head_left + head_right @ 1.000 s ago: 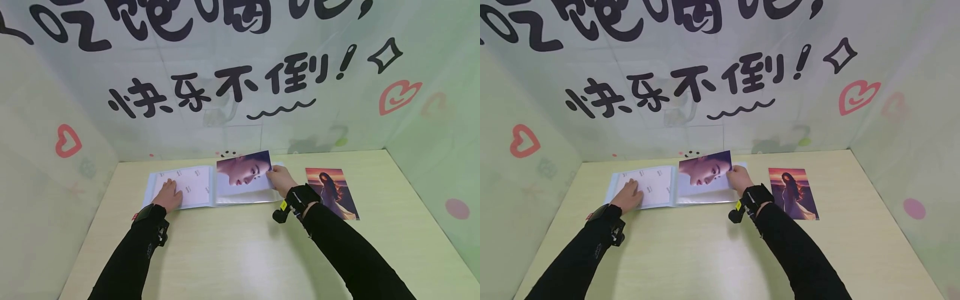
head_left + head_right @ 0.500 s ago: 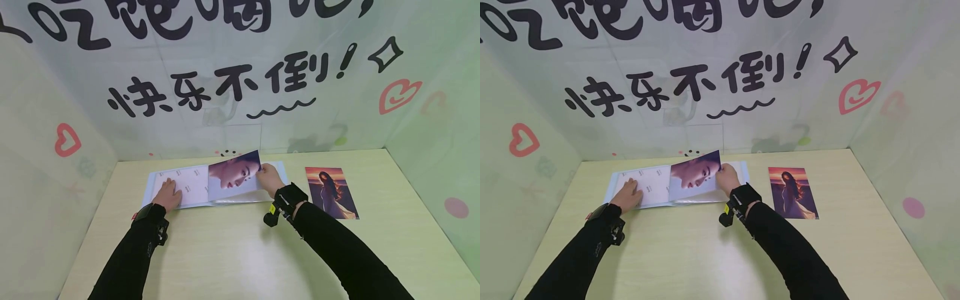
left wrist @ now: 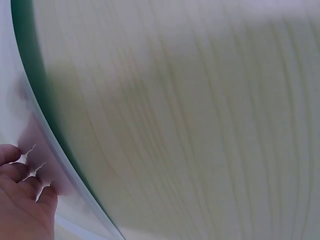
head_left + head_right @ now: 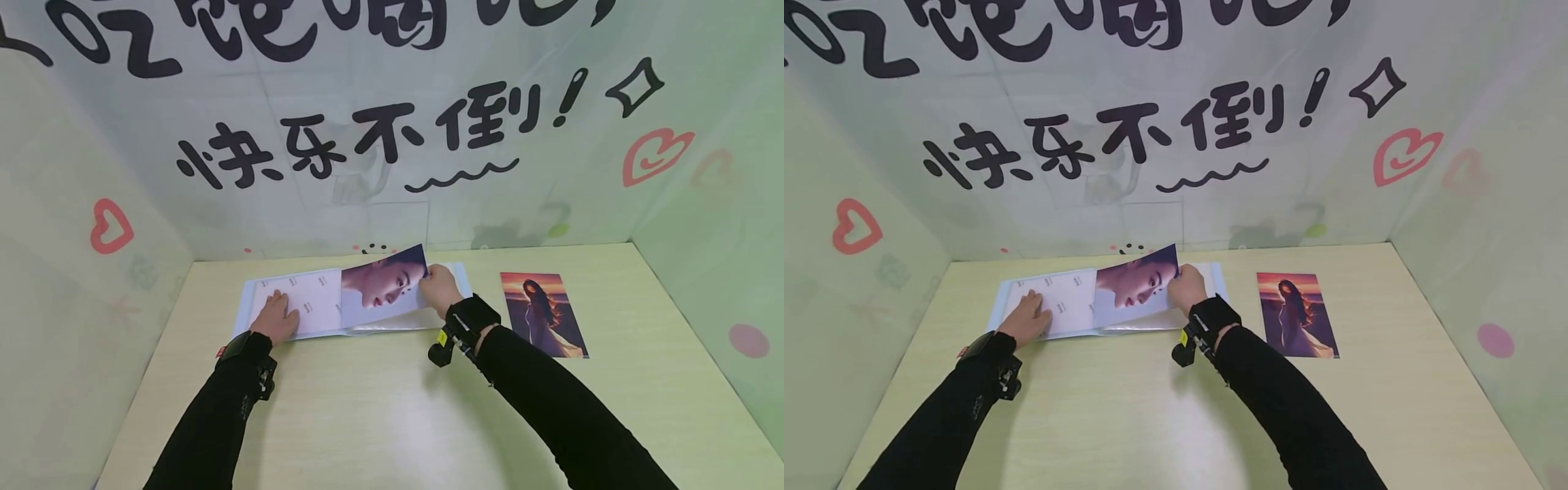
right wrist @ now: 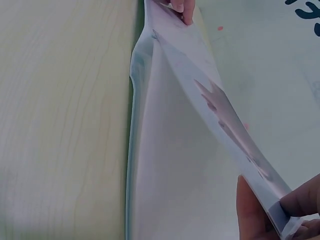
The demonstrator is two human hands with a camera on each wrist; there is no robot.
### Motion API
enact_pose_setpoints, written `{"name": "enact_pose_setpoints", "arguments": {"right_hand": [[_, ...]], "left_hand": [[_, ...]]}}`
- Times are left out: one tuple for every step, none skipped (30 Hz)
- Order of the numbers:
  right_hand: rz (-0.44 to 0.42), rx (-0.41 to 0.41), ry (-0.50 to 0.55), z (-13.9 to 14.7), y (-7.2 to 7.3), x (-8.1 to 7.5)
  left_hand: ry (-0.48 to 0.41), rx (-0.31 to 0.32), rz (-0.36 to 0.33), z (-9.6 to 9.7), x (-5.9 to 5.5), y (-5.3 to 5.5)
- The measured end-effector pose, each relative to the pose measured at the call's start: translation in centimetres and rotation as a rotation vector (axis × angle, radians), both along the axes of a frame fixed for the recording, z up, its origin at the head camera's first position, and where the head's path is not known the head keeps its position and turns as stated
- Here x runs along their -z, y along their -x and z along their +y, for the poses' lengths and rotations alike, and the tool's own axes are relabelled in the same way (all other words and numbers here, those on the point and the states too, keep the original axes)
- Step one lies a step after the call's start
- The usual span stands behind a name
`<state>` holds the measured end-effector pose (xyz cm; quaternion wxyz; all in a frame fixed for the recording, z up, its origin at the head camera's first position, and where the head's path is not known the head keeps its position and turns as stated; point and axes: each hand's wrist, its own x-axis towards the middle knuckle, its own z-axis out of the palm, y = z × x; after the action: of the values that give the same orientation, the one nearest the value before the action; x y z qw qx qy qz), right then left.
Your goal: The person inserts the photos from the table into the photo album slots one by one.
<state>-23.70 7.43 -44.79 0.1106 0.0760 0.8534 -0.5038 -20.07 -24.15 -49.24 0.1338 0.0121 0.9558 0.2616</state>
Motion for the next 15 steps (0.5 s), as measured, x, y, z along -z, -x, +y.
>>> {"name": "enact_pose_setpoints", "arguments": {"right_hand": [[-0.003, 0.0, -0.003, 0.02, -0.04, -0.08], [-0.005, 0.002, -0.004, 0.01, -0.1, -0.15], [-0.007, 0.006, -0.006, -0.05, -0.11, -0.13], [-0.004, 0.007, -0.011, -0.14, -0.12, -0.09], [-0.002, 0.01, -0.015, -0.22, -0.12, -0.03], [0.001, 0.014, -0.019, -0.3, -0.11, 0.03], [0.001, 0.019, -0.019, -0.39, -0.07, 0.08], [0.002, 0.022, -0.019, -0.48, -0.04, 0.11], [0.0, 0.024, -0.019, -0.57, -0.03, 0.13], [-0.001, 0.026, -0.018, -0.65, 0.0, 0.14], [-0.006, 0.029, -0.012, -0.72, 0.02, 0.12], [-0.01, 0.029, -0.009, -0.79, 0.04, 0.13], [-0.018, 0.026, -0.002, -0.83, 0.06, 0.14], [-0.024, 0.018, -0.001, -0.84, 0.11, 0.15], [-0.031, 0.012, 0.0, -0.83, 0.2, 0.22]], "left_hand": [[0.0, 0.0, -0.002, 0.01, 0.04, 0.02], [0.0, 0.002, -0.003, 0.01, 0.06, 0.04], [0.001, 0.003, -0.004, 0.02, 0.09, 0.06], [0.002, 0.003, -0.004, 0.03, 0.1, 0.07], [0.003, 0.004, -0.004, 0.04, 0.15, 0.1], [0.003, 0.002, -0.006, 0.11, 0.16, 0.12], [0.002, 0.002, -0.008, 0.14, 0.12, 0.13], [0.002, 0.003, -0.009, 0.14, 0.12, 0.14], [0.003, 0.001, -0.013, 0.2, 0.04, 0.12], [0.003, -0.002, -0.018, 0.27, -0.06, 0.1], [0.005, -0.002, -0.019, 0.31, -0.13, 0.09], [0.008, -0.003, -0.023, 0.35, -0.21, 0.07], [0.012, -0.003, -0.024, 0.39, -0.28, 0.04], [0.011, -0.005, -0.026, 0.41, -0.33, 0.02], [0.008, -0.01, -0.03, 0.44, -0.38, 0.01]]}}
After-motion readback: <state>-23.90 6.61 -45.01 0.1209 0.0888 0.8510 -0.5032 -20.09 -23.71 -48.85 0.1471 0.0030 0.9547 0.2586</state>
